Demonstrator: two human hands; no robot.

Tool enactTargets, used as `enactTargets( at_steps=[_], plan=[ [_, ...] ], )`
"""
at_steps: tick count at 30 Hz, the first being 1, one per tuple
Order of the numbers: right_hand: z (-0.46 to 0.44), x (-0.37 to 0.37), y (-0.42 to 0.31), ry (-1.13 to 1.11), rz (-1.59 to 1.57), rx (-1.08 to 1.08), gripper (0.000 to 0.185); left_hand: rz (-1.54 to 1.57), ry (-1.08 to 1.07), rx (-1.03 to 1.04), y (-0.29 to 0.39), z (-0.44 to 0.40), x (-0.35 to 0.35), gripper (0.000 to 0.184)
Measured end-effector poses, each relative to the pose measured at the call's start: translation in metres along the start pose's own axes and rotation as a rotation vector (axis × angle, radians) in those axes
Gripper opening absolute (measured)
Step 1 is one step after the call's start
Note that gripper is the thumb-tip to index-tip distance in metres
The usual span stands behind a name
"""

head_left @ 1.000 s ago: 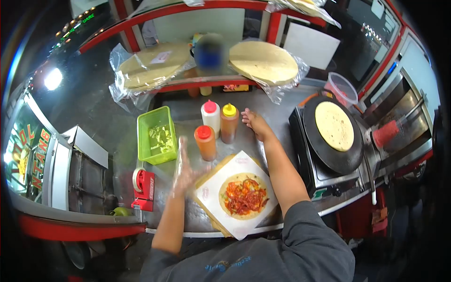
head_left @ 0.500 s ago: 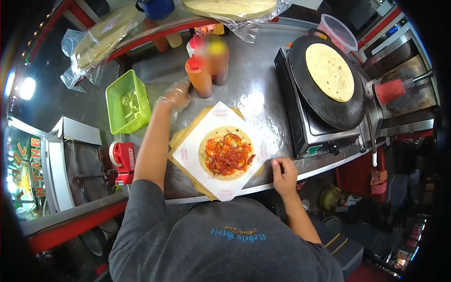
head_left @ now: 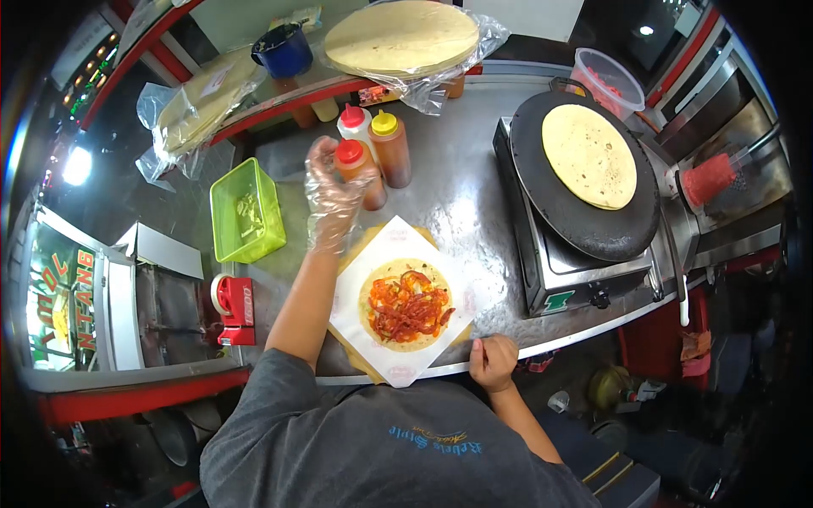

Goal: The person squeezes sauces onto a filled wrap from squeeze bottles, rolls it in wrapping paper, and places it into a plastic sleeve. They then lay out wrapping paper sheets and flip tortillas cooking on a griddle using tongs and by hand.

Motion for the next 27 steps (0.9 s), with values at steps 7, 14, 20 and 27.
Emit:
enactTargets(
  at_steps=[7,14,20,27],
  plan=[
    [0.001,0.001,0.000,-0.045,-0.070,0.007,0.031,0.017,-0.051,-0.204,-0.060,0.004,0.007,0.075],
    [0.001,-0.001,-0.004,-0.117,-0.124,-0.025,0.026,-0.177,0.084,-0.206,-0.061,-0.007,-0.051,0.078],
    [0.000,-0.005,-0.004,-0.099,-0.165,-0.031,0.022,-0.162,-0.022,0.472,0.053,0.032,-0.017,0.065],
    [0.003,-0.003,-0.006,-0.150,-0.217,-0.081,0.021,0.567,0.098,0.161,-0.017,-0.066,0.034,0.078]
  ],
)
Point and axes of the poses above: each hand's wrist, its own z-axis away from the middle knuckle, its own x-axis out of the palm, y = z × x, the point moved 9 cm from there along -z, towards the middle knuckle, and after that the axes turned 2 degrees about y, right-handed, at the moved point
